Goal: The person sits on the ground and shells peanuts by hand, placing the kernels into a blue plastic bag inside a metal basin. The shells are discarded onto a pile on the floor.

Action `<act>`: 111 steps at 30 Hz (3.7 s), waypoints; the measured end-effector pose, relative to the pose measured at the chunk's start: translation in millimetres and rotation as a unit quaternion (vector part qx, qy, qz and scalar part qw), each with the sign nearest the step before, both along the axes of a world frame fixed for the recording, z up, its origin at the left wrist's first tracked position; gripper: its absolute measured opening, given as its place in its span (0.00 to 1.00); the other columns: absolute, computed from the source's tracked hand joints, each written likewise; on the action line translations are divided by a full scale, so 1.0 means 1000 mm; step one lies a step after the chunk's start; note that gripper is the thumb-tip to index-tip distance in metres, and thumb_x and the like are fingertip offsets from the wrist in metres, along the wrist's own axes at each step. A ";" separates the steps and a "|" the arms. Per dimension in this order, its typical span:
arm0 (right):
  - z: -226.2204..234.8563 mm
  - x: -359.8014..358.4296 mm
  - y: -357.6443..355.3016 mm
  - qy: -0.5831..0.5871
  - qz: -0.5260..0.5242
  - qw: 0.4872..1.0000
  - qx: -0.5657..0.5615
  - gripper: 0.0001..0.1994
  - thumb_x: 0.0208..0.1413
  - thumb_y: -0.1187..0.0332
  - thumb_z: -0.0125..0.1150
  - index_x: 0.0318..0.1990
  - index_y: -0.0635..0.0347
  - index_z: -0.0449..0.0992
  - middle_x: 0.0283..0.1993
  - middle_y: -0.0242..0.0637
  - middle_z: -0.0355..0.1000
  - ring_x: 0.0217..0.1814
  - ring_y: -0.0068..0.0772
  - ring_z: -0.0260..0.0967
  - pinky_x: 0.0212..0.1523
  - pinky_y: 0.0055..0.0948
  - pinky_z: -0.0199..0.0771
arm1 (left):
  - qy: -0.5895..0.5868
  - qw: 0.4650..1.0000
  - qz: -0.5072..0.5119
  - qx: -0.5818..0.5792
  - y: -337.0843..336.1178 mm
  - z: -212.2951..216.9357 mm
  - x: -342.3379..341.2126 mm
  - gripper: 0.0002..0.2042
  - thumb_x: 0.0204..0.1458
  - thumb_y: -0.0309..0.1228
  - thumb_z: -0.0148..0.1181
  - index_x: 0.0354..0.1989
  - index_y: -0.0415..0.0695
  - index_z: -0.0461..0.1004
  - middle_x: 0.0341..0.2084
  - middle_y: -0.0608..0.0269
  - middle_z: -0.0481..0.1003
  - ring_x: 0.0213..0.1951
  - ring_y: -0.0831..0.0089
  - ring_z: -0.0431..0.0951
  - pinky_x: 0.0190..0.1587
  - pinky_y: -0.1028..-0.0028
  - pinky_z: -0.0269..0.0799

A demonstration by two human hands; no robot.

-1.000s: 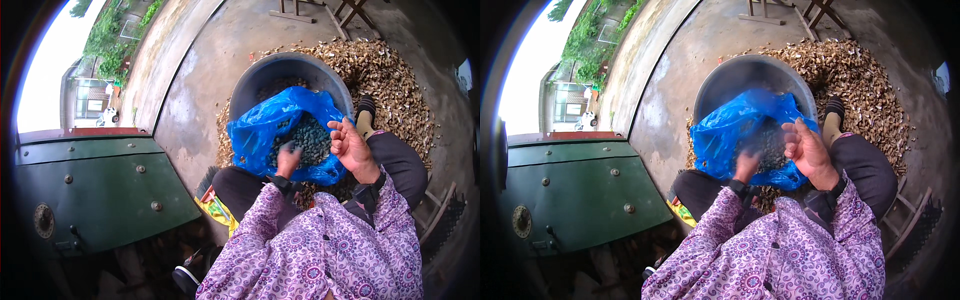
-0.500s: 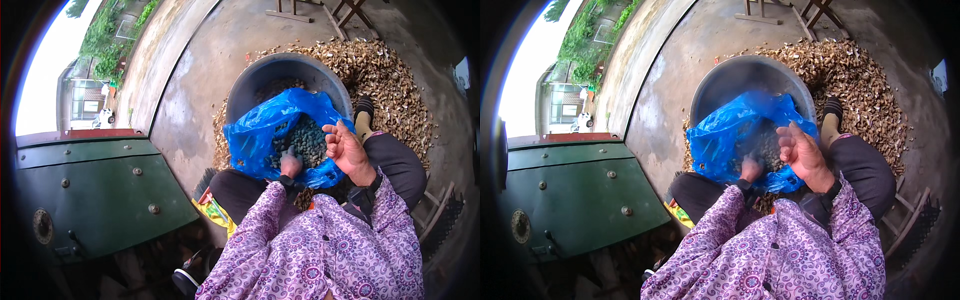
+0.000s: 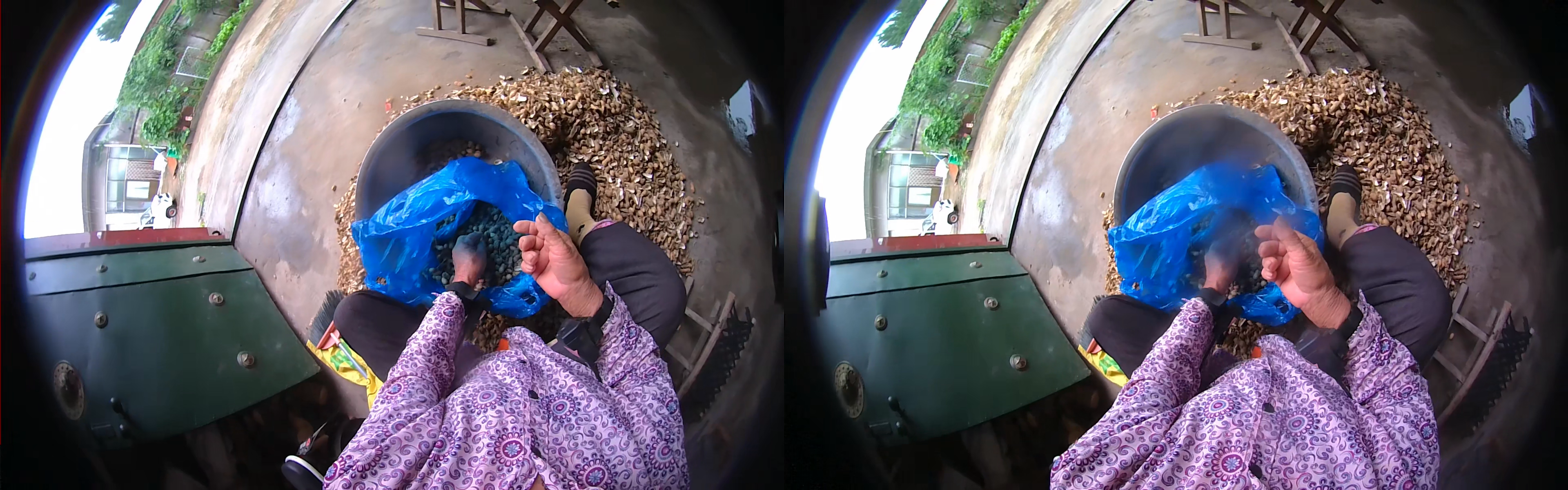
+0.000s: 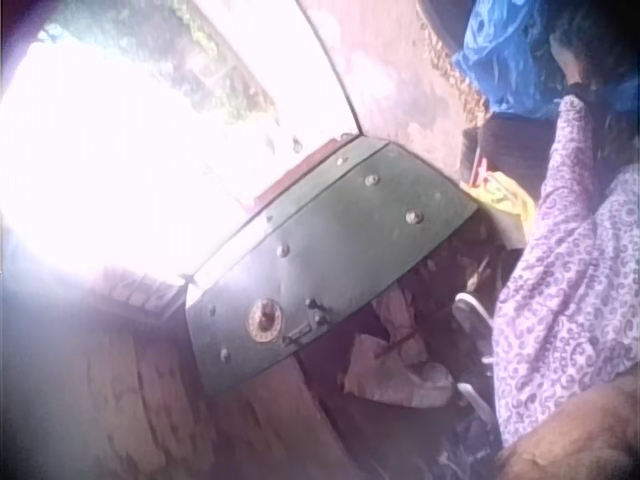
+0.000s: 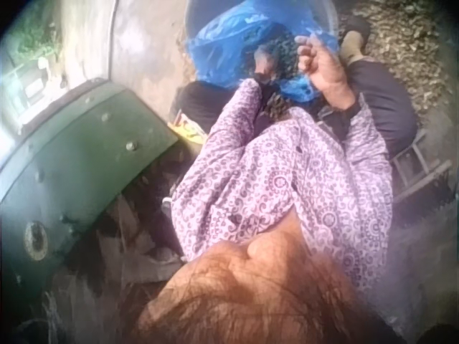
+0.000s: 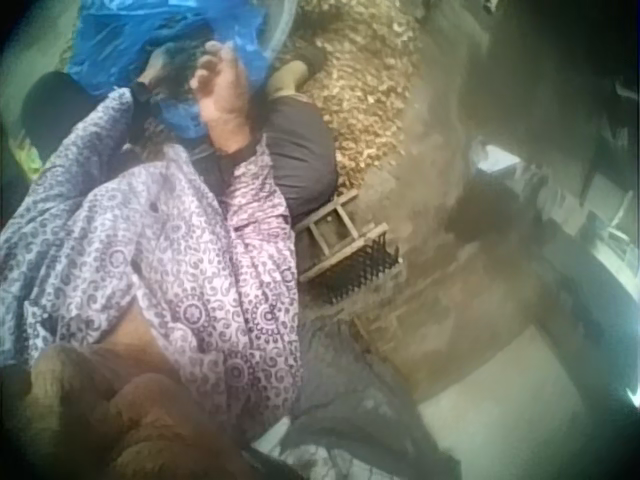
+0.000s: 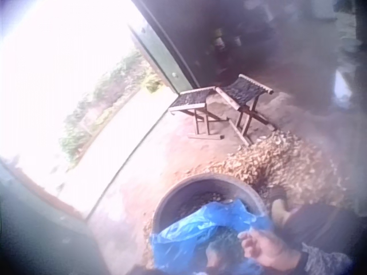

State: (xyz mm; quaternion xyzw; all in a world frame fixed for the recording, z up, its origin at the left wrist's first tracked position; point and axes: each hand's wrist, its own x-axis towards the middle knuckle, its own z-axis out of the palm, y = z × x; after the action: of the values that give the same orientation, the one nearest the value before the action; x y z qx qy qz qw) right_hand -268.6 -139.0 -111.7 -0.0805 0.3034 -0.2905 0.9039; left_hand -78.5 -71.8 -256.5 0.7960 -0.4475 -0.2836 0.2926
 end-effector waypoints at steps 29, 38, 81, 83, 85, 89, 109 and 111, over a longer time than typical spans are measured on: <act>-0.053 0.039 0.027 0.213 0.183 0.826 -0.488 0.09 0.44 0.68 0.55 0.30 0.65 0.73 0.25 0.37 0.70 0.25 0.23 0.67 0.27 0.24 0.67 | 0.389 0.918 0.072 -0.037 0.041 0.136 -0.023 0.09 0.39 0.21 0.58 0.30 0.34 0.69 0.24 0.60 0.72 0.25 0.73 0.74 0.29 0.78 0.72; -0.027 0.031 0.031 0.270 0.182 0.733 -0.597 0.09 0.42 0.67 0.51 0.26 0.63 0.74 0.24 0.45 0.70 0.28 0.38 0.69 0.30 0.32 0.67 | 0.374 0.927 0.021 -0.013 0.045 0.156 -0.025 0.07 0.43 0.24 0.56 0.30 0.34 0.69 0.23 0.57 0.73 0.24 0.73 0.74 0.27 0.78 0.72; -0.033 0.037 0.016 0.210 0.166 0.901 -0.341 0.07 0.45 0.69 0.48 0.23 0.61 0.71 0.20 0.32 0.67 0.17 0.20 0.64 0.17 0.17 0.65 | 0.273 0.947 0.137 -0.102 0.035 0.145 -0.009 0.03 0.41 0.23 0.54 0.25 0.36 0.70 0.16 0.63 0.71 0.18 0.77 0.71 0.19 0.79 0.69; -0.027 0.036 0.017 0.180 0.171 0.922 -0.297 0.08 0.44 0.68 0.48 0.25 0.62 0.72 0.23 0.34 0.69 0.19 0.23 0.66 0.20 0.19 0.67 | 0.270 0.949 0.120 -0.107 0.034 0.149 -0.012 0.03 0.41 0.22 0.53 0.24 0.36 0.70 0.17 0.63 0.71 0.18 0.78 0.71 0.20 0.79 0.70; -0.017 0.038 0.018 0.137 0.195 0.939 -0.247 0.09 0.46 0.67 0.48 0.29 0.63 0.71 0.26 0.35 0.69 0.23 0.24 0.67 0.22 0.21 0.69 | 0.284 0.950 0.048 -0.120 0.032 0.156 -0.018 0.02 0.42 0.22 0.54 0.24 0.37 0.71 0.17 0.64 0.71 0.18 0.80 0.70 0.22 0.81 0.68; -0.029 0.041 0.016 0.099 0.201 0.919 -0.325 0.08 0.50 0.66 0.50 0.31 0.60 0.69 0.24 0.33 0.69 0.21 0.20 0.67 0.21 0.18 0.69 | 0.266 0.958 -0.010 -0.109 0.027 0.164 -0.030 0.04 0.42 0.24 0.56 0.27 0.36 0.72 0.19 0.65 0.71 0.21 0.79 0.71 0.25 0.81 0.69; 0.001 0.008 -0.014 0.031 -0.026 0.998 -0.041 0.14 0.48 0.56 0.57 0.30 0.59 0.71 0.22 0.31 0.66 0.19 0.21 0.61 0.19 0.19 0.63 | 0.009 0.990 0.099 0.099 0.023 0.039 0.048 0.12 0.39 0.27 0.51 0.33 0.37 0.73 0.23 0.54 0.74 0.24 0.68 0.75 0.30 0.73 0.69; -0.003 0.008 -0.013 0.039 -0.035 0.998 -0.030 0.15 0.47 0.56 0.57 0.31 0.60 0.71 0.22 0.31 0.66 0.18 0.20 0.61 0.19 0.19 0.63 | -0.105 0.994 -0.020 0.037 0.026 0.023 0.054 0.14 0.39 0.29 0.51 0.35 0.40 0.73 0.28 0.49 0.74 0.31 0.60 0.75 0.37 0.70 0.69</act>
State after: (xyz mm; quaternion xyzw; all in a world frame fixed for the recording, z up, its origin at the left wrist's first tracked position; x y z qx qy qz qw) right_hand -261.0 -151.8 -114.6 -0.1081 0.3324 -0.3277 0.8777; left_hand -24.7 -45.8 -233.2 0.8228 -0.4806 -0.2202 0.2087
